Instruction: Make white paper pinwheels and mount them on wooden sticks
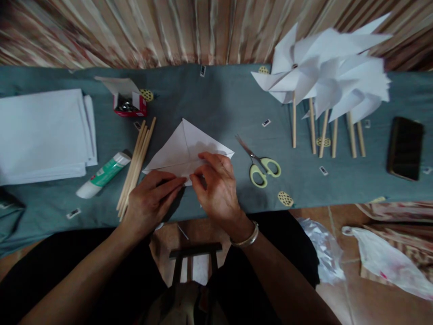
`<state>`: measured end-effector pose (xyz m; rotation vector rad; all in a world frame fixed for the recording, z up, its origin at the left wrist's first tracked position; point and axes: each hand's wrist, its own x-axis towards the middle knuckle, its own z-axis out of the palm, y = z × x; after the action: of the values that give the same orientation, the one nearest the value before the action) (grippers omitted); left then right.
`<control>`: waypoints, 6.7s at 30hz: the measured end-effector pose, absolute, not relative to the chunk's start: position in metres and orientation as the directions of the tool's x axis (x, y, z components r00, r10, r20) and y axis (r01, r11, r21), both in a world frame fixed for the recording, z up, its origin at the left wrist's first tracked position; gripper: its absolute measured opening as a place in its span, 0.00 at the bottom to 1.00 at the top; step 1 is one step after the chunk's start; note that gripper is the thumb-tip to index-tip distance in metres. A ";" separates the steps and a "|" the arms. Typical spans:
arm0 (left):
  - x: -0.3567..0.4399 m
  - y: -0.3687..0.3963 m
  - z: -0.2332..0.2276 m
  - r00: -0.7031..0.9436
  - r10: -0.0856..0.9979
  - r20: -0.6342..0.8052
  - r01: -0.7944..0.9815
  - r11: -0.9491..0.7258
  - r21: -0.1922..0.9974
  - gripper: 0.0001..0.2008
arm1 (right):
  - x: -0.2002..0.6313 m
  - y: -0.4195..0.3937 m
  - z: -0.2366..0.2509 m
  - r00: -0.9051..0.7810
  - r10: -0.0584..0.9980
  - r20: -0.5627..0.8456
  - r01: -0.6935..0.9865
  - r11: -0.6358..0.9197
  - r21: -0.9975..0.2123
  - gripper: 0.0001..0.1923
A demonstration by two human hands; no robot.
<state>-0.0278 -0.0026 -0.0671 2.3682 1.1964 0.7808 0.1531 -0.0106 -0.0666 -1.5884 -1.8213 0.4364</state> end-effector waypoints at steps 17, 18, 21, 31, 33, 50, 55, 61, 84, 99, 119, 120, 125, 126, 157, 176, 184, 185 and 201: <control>-0.025 -0.004 -0.068 0.470 0.813 0.344 0.650 -0.582 0.488 0.08 | 0.151 -0.009 -0.066 -0.058 0.959 0.279 0.732 0.231 -0.641 0.06; -0.025 -0.004 -0.068 0.470 0.811 0.350 0.649 -0.586 0.486 0.08 | 0.151 -0.009 -0.066 -0.065 0.955 0.289 0.737 0.241 -0.631 0.07; -0.025 -0.004 -0.068 0.473 0.803 0.362 0.640 -0.596 0.484 0.08 | 0.150 -0.010 -0.066 -0.105 0.938 0.330 0.756 0.291 -0.586 0.07; -0.025 -0.005 -0.068 0.487 0.797 0.356 0.659 -0.603 0.449 0.09 | 0.150 -0.015 -0.070 -0.181 0.894 0.409 0.807 0.373 -0.458 0.07; -0.025 -0.004 -0.068 0.488 0.796 0.357 0.657 -0.604 0.451 0.09 | 0.150 -0.014 -0.070 -0.187 0.892 0.412 0.810 0.377 -0.450 0.07; -0.025 -0.003 -0.068 0.495 0.789 0.363 0.643 -0.614 0.458 0.09 | 0.146 -0.013 -0.073 -0.235 0.891 0.389 0.876 0.368 -0.313 0.13; -0.025 -0.003 -0.067 0.503 0.797 0.334 0.650 -0.604 0.462 0.09 | 0.141 -0.016 -0.075 -0.276 0.900 0.339 0.876 0.380 -0.297 0.16; -0.026 -0.003 -0.069 0.500 0.799 0.335 0.650 -0.601 0.465 0.09 | 0.152 -0.012 -0.069 -0.217 0.919 0.328 0.826 0.352 -0.440 0.16; -0.043 0.004 -0.060 0.514 0.777 0.364 0.685 -0.627 0.371 0.14 | 0.206 0.002 -0.044 0.069 0.990 0.127 0.841 0.011 -0.541 0.15; -0.015 -0.025 -0.060 0.671 0.625 0.398 0.509 -0.779 0.366 0.09 | 0.203 -0.035 -0.040 -0.071 0.978 0.196 0.945 0.128 -0.299 0.14; -0.018 -0.034 -0.058 0.599 0.696 0.395 0.545 -0.716 0.436 0.11 | 0.182 -0.030 -0.049 -0.183 0.972 0.145 0.689 0.232 -0.687 0.06; -0.019 -0.034 -0.058 0.598 0.698 0.394 0.540 -0.714 0.446 0.11 | 0.181 -0.031 -0.049 -0.197 0.969 0.152 0.700 0.247 -0.670 0.06; -0.038 -0.030 -0.045 0.547 0.731 0.408 0.568 -0.682 0.461 0.12 | 0.183 -0.031 -0.050 -0.192 0.969 0.157 0.682 0.247 -0.688 0.05; -0.043 -0.029 -0.042 0.521 0.754 0.400 0.595 -0.656 0.464 0.12 | 0.184 -0.031 -0.051 -0.190 0.970 0.153 0.675 0.242 -0.697 0.04; -0.029 -0.037 -0.060 0.669 0.662 0.339 0.463 -0.727 0.506 0.13 | 0.167 -0.023 -0.049 -0.152 0.965 0.216 0.773 0.252 -0.582 0.06; -0.027 -0.038 -0.059 0.661 0.663 0.351 0.470 -0.731 0.495 0.13 | 0.167 -0.025 -0.051 -0.140 0.956 0.257 0.783 0.266 -0.563 0.05; -0.026 -0.039 -0.061 0.650 0.681 0.338 0.448 -0.702 0.553 0.14 | 0.168 -0.028 -0.051 -0.150 0.959 0.241 0.788 0.263 -0.557 0.05; -0.026 -0.039 -0.061 0.648 0.683 0.337 0.447 -0.699 0.558 0.14 | 0.168 -0.028 -0.051 -0.154 0.958 0.241 0.789 0.266 -0.554 0.05; -0.025 -0.037 -0.061 0.646 0.688 0.332 0.453 -0.695 0.559 0.13 | 0.170 -0.033 -0.054 -0.301 0.927 0.226 0.809 0.373 -0.454 0.13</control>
<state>-0.0247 -0.0370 -0.0611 2.4368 0.8965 0.7441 0.1698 -0.0329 -0.0541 -1.4996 -2.1908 0.3529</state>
